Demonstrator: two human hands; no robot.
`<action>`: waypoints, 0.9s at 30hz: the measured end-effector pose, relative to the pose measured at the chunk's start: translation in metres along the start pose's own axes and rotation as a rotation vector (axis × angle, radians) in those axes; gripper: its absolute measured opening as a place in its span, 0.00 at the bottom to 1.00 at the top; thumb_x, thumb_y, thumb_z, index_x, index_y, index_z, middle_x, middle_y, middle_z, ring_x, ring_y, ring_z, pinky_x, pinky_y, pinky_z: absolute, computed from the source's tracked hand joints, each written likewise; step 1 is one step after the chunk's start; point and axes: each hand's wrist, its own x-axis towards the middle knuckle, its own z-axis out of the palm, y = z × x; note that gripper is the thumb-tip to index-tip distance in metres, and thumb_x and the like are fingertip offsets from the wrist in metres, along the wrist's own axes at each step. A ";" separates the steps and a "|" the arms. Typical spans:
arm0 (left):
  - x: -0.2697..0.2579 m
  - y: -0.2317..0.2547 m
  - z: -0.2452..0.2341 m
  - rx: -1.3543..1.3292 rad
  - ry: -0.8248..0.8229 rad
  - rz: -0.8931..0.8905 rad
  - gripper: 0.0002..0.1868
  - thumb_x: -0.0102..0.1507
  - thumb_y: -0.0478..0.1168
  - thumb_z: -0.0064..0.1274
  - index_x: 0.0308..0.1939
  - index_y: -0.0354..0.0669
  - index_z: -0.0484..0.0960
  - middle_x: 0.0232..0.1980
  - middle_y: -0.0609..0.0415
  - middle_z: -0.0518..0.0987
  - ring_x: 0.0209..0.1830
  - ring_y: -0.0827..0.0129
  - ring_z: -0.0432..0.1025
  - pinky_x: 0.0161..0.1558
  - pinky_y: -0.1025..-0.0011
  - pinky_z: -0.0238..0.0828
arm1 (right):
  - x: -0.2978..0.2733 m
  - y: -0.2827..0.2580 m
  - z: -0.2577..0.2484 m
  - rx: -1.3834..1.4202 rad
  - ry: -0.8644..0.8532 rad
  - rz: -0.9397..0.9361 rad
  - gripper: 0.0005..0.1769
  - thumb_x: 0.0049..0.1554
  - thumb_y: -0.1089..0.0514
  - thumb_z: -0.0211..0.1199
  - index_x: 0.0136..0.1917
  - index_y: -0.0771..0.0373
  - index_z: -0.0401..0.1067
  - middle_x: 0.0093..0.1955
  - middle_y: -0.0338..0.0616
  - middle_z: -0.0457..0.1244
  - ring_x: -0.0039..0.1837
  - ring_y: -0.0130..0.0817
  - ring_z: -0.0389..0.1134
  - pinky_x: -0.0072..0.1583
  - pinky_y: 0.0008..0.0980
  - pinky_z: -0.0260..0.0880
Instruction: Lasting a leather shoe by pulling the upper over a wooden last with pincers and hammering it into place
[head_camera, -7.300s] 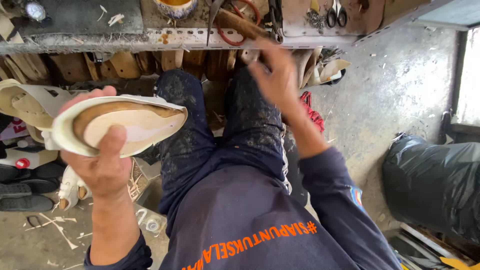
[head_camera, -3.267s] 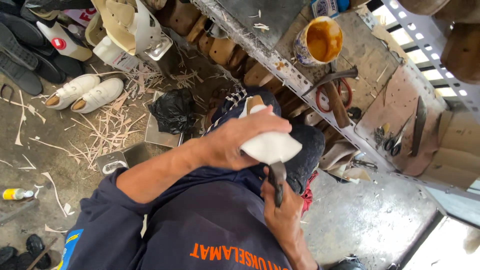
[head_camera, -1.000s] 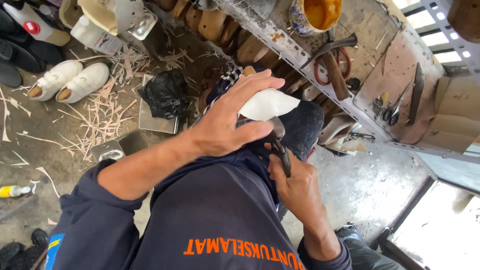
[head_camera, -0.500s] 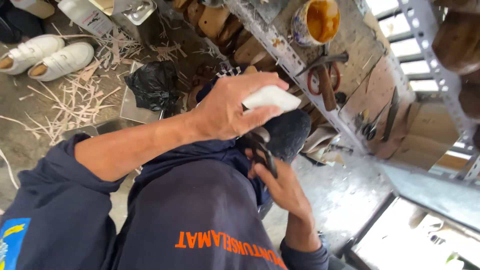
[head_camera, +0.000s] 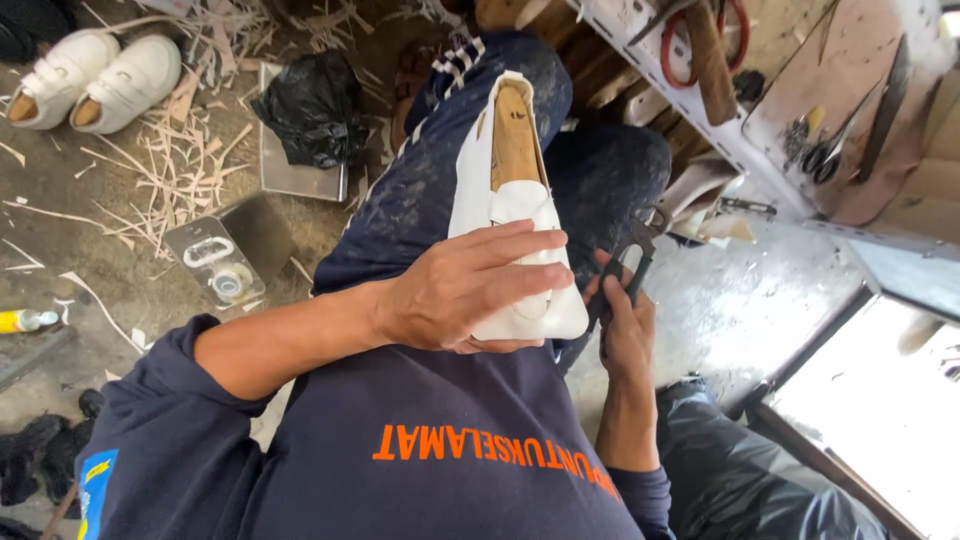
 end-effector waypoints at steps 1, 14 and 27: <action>-0.002 0.000 0.002 -0.007 -0.004 -0.009 0.30 0.68 0.48 0.59 0.68 0.34 0.72 0.63 0.35 0.79 0.66 0.43 0.75 0.66 0.46 0.73 | -0.001 0.006 -0.002 0.000 0.005 0.011 0.25 0.66 0.52 0.52 0.69 0.70 0.70 0.34 0.43 0.63 0.31 0.20 0.61 0.33 0.14 0.53; 0.040 -0.020 -0.022 0.105 -0.033 0.039 0.26 0.71 0.48 0.58 0.65 0.35 0.74 0.62 0.40 0.80 0.67 0.44 0.75 0.68 0.47 0.75 | 0.001 -0.031 0.018 -0.261 0.030 -0.102 0.13 0.67 0.52 0.52 0.53 0.63 0.73 0.39 0.41 0.66 0.43 0.28 0.67 0.47 0.25 0.68; 0.144 -0.065 -0.073 -0.239 -0.232 -0.517 0.27 0.63 0.39 0.47 0.68 0.49 0.70 0.47 0.59 0.76 0.31 0.77 0.62 0.31 0.77 0.59 | 0.040 -0.129 0.069 -0.656 -0.053 -0.926 0.34 0.75 0.62 0.49 0.86 0.58 0.35 0.57 0.46 0.71 0.45 0.30 0.75 0.49 0.30 0.76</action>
